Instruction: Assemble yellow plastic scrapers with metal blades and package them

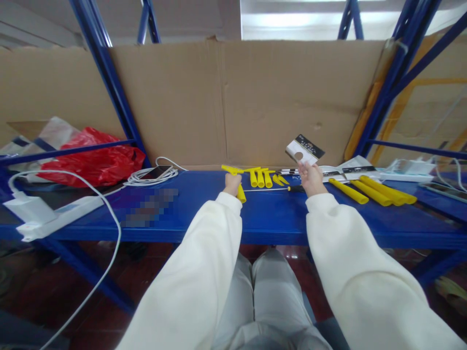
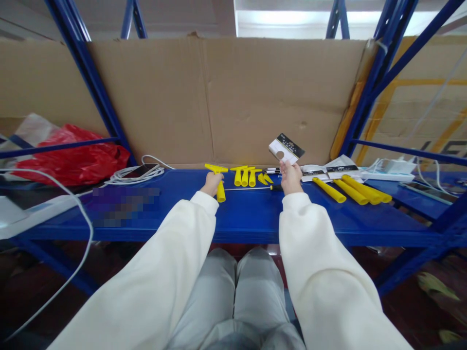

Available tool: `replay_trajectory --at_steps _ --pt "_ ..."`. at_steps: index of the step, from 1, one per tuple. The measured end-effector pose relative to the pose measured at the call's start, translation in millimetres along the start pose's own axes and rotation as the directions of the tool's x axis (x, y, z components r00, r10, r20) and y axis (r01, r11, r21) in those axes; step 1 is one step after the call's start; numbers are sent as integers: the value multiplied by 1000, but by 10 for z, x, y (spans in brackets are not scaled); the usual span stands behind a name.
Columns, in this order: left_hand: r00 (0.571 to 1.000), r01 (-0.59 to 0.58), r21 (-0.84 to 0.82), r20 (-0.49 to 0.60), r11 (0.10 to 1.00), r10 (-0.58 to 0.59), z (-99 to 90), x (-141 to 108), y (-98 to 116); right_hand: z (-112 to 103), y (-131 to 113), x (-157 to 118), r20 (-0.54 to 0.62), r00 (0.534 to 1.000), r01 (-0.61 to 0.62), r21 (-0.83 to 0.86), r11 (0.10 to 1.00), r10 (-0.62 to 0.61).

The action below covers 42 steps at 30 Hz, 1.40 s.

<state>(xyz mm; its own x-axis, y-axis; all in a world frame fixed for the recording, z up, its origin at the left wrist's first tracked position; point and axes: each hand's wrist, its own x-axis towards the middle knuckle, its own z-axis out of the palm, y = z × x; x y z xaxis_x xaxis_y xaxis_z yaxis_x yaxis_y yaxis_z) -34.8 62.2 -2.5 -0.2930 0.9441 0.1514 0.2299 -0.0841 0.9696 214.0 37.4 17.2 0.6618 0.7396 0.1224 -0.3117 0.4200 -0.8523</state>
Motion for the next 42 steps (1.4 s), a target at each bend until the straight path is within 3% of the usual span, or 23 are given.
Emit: replay_trajectory --at_steps 4,7,11,15,20,24,33,39,42 --pt "974 213 -405 18 889 -225 -7 -44 76 8 11 -12 65 996 -60 32 998 58" --pt "951 265 -590 28 763 -308 -51 -92 124 0 7 -59 253 964 -92 43 995 78" --pt "938 241 -805 50 542 -342 -110 -127 157 -10 16 -192 532 839 -120 -31 992 118" --pt "933 196 -883 35 426 -357 -137 -128 148 -5 63 -291 661 731 -96 -148 984 171" --pt "963 232 -868 141 440 -229 -106 -163 115 13 143 -297 701 694 -55 -173 983 163" --pt "949 311 -813 289 491 -124 -77 -207 115 14 178 -282 721 672 -25 -204 979 168" --pt "953 302 -796 262 524 -150 -64 -218 104 -2 171 -324 773 604 7 -248 969 194" --pt "964 264 -797 237 543 -120 -36 -202 80 13 208 -328 787 581 22 -271 962 208" --pt "954 291 -773 276 564 -114 -22 -205 97 25 225 -341 783 588 42 -280 959 203"
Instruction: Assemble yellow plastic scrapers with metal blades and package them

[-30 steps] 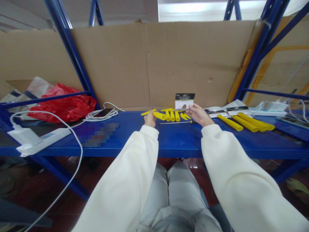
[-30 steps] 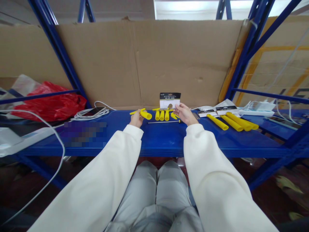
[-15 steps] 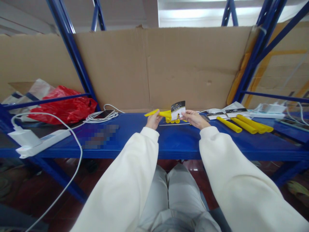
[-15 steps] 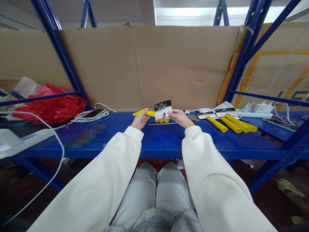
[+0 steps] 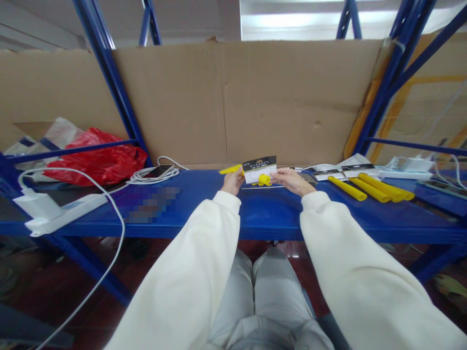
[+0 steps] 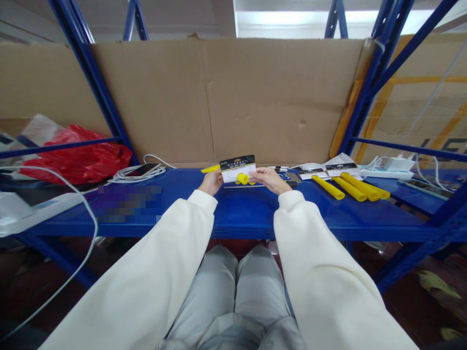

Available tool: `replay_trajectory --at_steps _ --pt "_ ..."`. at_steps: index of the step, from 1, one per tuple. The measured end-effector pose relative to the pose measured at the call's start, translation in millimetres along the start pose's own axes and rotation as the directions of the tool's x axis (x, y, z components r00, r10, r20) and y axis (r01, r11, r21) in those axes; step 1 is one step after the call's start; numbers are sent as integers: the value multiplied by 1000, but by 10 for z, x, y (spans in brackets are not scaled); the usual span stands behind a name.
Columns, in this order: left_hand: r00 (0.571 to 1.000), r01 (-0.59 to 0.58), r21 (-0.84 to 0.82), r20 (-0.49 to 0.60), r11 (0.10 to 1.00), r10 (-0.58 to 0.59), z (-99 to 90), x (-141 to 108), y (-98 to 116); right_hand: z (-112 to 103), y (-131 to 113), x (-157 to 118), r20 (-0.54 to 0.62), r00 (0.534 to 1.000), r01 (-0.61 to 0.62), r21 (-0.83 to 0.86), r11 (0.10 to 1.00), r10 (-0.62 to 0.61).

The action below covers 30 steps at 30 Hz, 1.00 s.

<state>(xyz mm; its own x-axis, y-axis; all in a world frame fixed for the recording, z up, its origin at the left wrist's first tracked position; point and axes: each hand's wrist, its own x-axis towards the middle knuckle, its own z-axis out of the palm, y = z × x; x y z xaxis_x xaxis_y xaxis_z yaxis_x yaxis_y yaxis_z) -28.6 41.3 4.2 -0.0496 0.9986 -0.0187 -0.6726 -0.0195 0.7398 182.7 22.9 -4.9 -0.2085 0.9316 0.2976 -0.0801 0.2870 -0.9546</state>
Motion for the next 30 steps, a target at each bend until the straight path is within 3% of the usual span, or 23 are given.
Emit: replay_trajectory --at_steps 5,10,17,25,30 --pt "985 124 181 98 976 -144 93 -64 10 51 -11 -17 -31 1000 -1 -14 1000 0" --pt "964 107 221 215 969 -156 165 -133 -1 87 -21 -30 -41 999 11 0 1000 -11" --pt "984 99 294 113 951 -138 108 -59 -17 91 -37 -41 -92 995 32 17 999 -30" --pt "989 66 320 108 945 -105 112 -118 24 84 -1 -1 -139 989 45 14 999 -43" --pt "988 71 383 103 921 -119 113 -114 24 38 37 55 -224 974 34 1 999 -33"
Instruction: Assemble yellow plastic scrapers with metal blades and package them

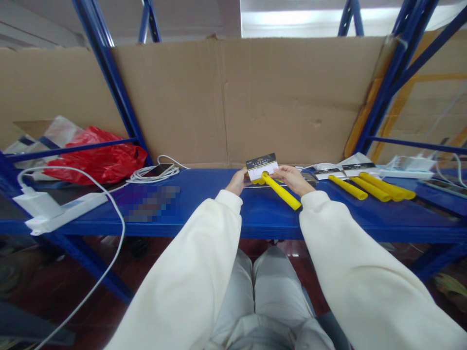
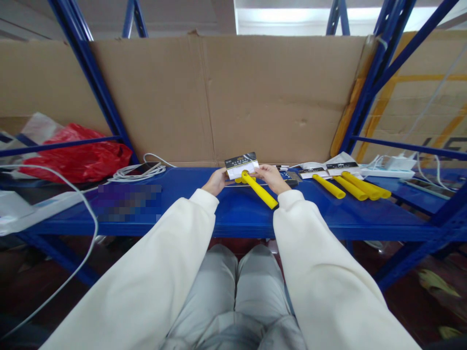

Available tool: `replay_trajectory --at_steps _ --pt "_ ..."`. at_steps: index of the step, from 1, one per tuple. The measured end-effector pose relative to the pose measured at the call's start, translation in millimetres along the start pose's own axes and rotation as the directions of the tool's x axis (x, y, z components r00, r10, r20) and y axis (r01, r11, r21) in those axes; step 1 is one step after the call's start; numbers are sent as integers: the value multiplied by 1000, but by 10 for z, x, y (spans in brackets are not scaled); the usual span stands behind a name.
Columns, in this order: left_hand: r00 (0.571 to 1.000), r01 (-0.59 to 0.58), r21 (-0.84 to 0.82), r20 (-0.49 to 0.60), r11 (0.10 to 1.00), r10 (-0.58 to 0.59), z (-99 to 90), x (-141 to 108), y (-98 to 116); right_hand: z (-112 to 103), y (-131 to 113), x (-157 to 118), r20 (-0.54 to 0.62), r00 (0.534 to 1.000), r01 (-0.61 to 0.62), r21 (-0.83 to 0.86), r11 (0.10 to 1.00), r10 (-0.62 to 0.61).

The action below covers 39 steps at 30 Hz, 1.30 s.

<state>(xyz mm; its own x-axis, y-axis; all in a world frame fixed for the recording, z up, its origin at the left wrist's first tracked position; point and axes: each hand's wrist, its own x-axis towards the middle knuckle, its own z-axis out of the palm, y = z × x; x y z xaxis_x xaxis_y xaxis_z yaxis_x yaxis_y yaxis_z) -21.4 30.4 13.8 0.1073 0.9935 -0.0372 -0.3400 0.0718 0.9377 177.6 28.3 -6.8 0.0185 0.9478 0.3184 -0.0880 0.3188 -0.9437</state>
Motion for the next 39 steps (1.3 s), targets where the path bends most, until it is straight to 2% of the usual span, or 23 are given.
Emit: replay_trajectory --at_steps 4,8,14,17,20,23,26,29,32,34,36,39 --pt "1000 -4 4 28 1000 3 4 30 -19 -21 34 36 -48 999 -3 -2 1000 2" --pt "996 -55 -14 74 998 56 -19 43 -56 -23 52 52 -44 999 0 26 1000 1" --pt "994 -106 -93 12 990 107 -28 4 -83 -8 48 40 -15 1000 9 67 998 -8" --pt "990 -137 -91 -31 986 135 -17 -40 -63 16 57 14 16 999 43 -11 999 -43" --pt "989 -143 -98 -52 985 138 -12 -67 -48 46 80 -24 79 988 147 -173 974 -135" --pt "989 -139 -101 -67 985 132 -13 -65 -48 85 87 -66 200 961 251 -357 900 -189" --pt "987 -150 -78 -78 986 144 -24 -43 -50 147 39 -109 287 943 305 -539 785 -169" --pt "980 -164 -43 -120 986 158 -38 -18 -38 226 -37 -142 394 899 430 -711 557 -191" --pt "969 -160 -4 -194 987 156 -43 -13 -15 288 -81 -152 497 847 531 -775 342 -187" --pt "962 -167 8 -216 986 165 -41 -25 5 296 -92 -142 524 835 549 -786 283 -167" --pt "960 -178 0 -221 984 173 -40 -42 24 262 -114 -118 523 838 546 -795 264 -159" --pt "952 -182 -26 -254 983 170 -50 -53 38 103 -235 -53 493 854 520 -817 248 -166"
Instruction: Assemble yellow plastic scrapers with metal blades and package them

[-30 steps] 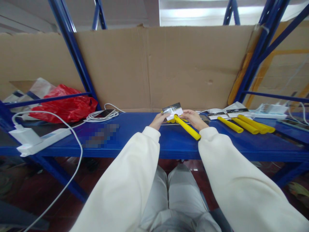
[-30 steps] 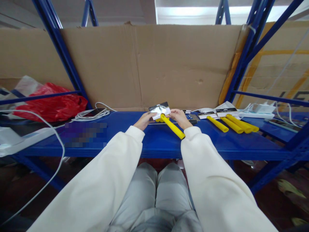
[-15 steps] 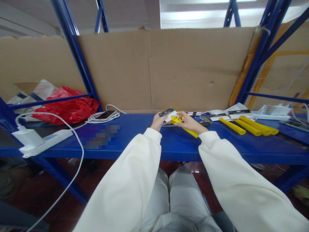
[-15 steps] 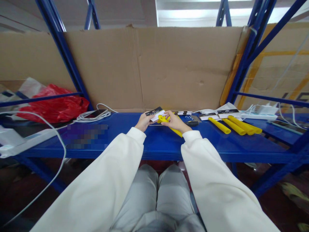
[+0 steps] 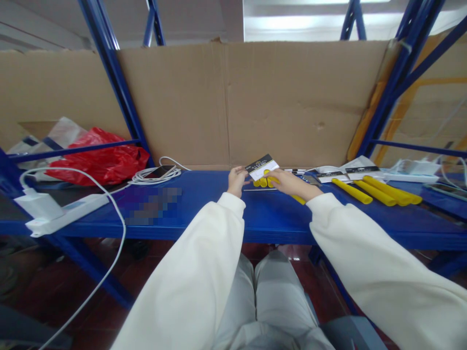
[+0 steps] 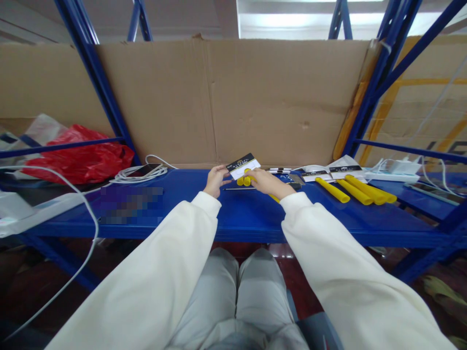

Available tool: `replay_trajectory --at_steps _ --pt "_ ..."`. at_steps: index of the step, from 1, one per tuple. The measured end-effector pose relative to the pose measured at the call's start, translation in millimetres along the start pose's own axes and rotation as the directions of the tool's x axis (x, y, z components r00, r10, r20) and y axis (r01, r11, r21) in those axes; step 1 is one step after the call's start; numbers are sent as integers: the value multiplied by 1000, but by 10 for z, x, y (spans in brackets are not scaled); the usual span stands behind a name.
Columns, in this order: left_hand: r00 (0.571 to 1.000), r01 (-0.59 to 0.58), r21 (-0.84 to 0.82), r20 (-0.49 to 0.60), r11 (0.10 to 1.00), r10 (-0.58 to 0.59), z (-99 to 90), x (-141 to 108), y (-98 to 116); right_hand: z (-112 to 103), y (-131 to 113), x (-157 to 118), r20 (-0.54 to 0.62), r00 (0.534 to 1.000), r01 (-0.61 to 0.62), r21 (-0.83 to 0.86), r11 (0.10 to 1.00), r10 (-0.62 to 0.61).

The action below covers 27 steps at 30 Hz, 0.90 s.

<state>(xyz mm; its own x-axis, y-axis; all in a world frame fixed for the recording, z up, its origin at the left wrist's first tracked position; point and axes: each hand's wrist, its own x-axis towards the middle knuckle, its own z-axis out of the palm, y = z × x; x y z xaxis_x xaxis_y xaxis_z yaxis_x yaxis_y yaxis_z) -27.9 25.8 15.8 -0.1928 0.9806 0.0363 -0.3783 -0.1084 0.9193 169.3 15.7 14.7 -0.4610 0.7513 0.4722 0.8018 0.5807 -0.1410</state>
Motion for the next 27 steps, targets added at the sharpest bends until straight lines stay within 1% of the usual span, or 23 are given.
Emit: replay_trajectory --at_steps 2,4,5,7,10,12,13,14,16,17,19,22,24,27 --pt "1000 4 -16 -26 1000 -5 -9 11 -8 -209 137 -19 -17 999 -45 -57 997 44" --pt "999 7 -14 -33 1000 -8 -14 28 -27 -489 294 -64 -60 992 -119 -165 979 111" --pt "1000 5 1 -27 1000 -5 -15 36 -38 -646 376 -100 -67 988 -154 -228 961 143" --pt "1000 -6 51 -15 999 7 -14 50 -59 -968 542 -197 -79 964 -267 -358 895 256" --pt "1000 -28 143 4 989 28 -10 58 -77 -1388 815 -406 -84 883 -440 -489 753 461" --pt "999 -38 210 20 977 34 -8 57 -80 -1574 1013 -572 -94 806 -545 -504 670 584" --pt "999 -42 243 29 969 36 -6 56 -79 -1630 1108 -657 -114 787 -574 -496 652 606" --pt "999 -46 273 36 961 37 -5 54 -78 -1661 1194 -740 -138 765 -606 -486 630 629" --pt "998 -54 319 50 946 40 -3 48 -78 -1651 1326 -883 -123 707 -670 -430 605 696" --pt "998 -58 334 56 941 41 -3 46 -79 -1614 1368 -938 -112 676 -703 -394 592 728" --pt "997 -65 352 64 934 45 -2 42 -86 -1495 1411 -1000 -82 638 -741 -337 581 765" --pt "996 -74 362 74 929 51 -2 42 -103 -1275 1427 -983 -41 606 -762 -316 565 794" --pt "996 -74 368 80 927 47 -1 46 -113 -1145 1438 -929 -15 599 -760 -326 562 801" --pt "995 -67 378 90 923 35 -1 51 -115 -996 1449 -856 -15 630 -710 -418 568 776"
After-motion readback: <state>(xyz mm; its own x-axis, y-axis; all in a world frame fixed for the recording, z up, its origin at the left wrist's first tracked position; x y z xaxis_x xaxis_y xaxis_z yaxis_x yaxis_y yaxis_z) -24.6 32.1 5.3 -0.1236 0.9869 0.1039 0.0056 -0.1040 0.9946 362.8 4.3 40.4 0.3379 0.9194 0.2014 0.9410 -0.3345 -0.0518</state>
